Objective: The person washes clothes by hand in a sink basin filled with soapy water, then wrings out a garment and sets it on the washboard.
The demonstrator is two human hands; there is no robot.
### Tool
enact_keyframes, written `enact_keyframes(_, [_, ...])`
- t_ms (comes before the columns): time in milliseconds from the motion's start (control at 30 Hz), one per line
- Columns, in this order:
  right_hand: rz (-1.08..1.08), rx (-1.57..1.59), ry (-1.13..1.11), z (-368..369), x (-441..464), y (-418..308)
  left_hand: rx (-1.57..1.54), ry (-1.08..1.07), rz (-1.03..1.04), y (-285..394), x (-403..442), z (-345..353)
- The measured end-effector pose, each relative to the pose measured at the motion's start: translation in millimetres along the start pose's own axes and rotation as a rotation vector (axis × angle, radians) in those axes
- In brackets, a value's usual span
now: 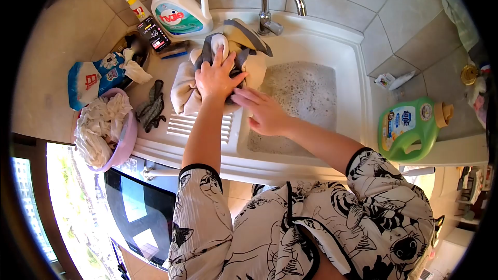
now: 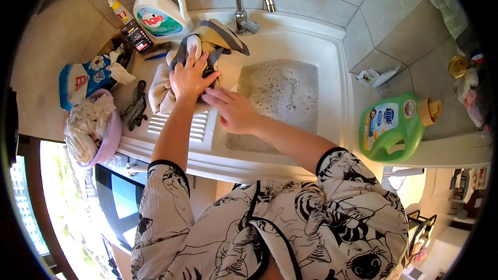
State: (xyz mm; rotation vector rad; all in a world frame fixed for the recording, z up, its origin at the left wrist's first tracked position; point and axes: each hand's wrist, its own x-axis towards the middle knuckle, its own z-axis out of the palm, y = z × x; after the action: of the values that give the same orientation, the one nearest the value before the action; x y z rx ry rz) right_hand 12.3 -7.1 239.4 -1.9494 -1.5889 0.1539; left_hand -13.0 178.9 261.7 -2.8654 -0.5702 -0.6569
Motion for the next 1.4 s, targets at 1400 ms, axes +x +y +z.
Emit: enact_keyframes(1400, [0.825, 0.138, -0.287, 66.4, -207.3, 150.8, -0.006, -0.059, -0.004, 2.2, -0.4, -4.5])
